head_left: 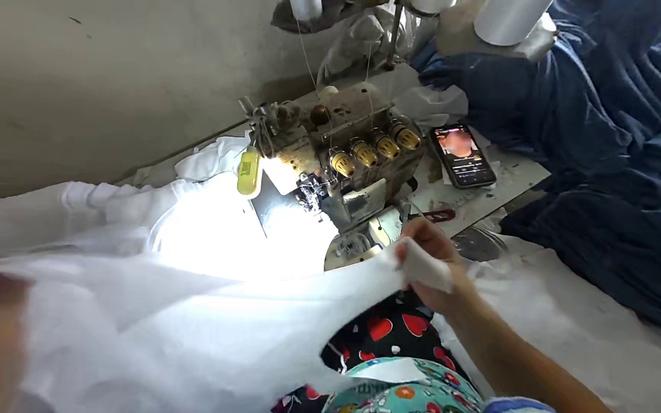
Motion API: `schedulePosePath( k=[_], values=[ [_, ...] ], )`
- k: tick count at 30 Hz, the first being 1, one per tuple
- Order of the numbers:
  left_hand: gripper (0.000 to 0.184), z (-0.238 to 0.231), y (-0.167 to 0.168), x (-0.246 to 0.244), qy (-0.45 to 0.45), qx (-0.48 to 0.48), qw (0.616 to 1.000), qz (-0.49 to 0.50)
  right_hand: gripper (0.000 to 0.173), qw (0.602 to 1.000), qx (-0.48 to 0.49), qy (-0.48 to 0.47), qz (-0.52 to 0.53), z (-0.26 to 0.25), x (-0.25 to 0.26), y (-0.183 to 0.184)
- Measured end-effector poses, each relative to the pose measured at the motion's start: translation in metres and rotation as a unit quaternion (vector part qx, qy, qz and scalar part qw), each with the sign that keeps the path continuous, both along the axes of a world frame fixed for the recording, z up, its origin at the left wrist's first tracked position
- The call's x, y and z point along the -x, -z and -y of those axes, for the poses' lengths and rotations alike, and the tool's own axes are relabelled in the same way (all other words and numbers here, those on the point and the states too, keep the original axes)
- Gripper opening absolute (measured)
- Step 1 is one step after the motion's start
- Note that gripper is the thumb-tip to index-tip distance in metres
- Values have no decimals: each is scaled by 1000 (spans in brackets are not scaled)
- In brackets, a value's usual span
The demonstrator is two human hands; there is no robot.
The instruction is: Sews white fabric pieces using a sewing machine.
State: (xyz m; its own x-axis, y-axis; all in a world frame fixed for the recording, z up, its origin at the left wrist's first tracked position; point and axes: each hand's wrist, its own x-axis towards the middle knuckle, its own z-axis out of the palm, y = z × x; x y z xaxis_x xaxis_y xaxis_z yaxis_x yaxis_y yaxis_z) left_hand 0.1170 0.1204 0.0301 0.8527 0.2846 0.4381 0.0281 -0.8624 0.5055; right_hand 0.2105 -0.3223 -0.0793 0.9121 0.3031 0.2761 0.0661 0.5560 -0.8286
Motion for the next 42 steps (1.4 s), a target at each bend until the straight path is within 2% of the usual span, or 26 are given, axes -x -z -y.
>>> schedulePosePath(
  k=[1,3,6,8,10,12,14,16,19,22,25,28,30,34,36,40,42],
  values=[
    [33,10,9,-22,21,-85,996,8,10,1000,6,-16,-4,-10,3,1],
    [34,69,23,-53,73,-124,990,6,14,999,47,-27,-3,-23,8,-2],
    [27,164,63,-75,94,-70,993,17,23,994,107,-22,16,-28,15,-6],
    [39,194,91,-81,123,-32,992,-10,25,991,116,-34,49,-23,13,-3],
    [45,209,105,-81,135,-40,990,-13,17,992,98,-43,61,-18,9,-1],
    [31,215,109,-80,138,-26,990,11,5,996,65,-47,32,-17,8,-1],
    [28,213,105,-78,137,16,990,-17,10,997,55,-57,17,-19,9,2],
    [27,206,99,-76,150,49,987,-34,7,994,77,-64,40,-23,10,0],
    [19,197,85,-73,177,124,975,-49,14,979,127,-87,132,-28,15,-9],
    [20,189,73,-65,194,164,962,-97,17,946,174,-108,251,-32,25,-25],
    [18,187,63,-55,166,205,954,-144,15,916,168,-145,335,-41,32,-29],
    [20,191,55,-48,147,280,937,-149,14,908,152,-148,361,-48,32,-26],
    [22,194,52,-46,153,319,925,-142,14,911,143,-142,361,-49,30,-26],
    [10,200,49,-43,160,352,912,-136,16,921,140,-124,341,-52,25,-30],
    [11,204,48,-40,171,387,898,-122,17,929,147,-96,327,-56,22,-29],
    [15,209,54,-33,195,435,877,-55,13,958,147,-19,244,-68,15,-20],
    [14,212,58,-31,185,437,879,-44,11,968,136,-2,209,-73,9,-13]
  ],
)
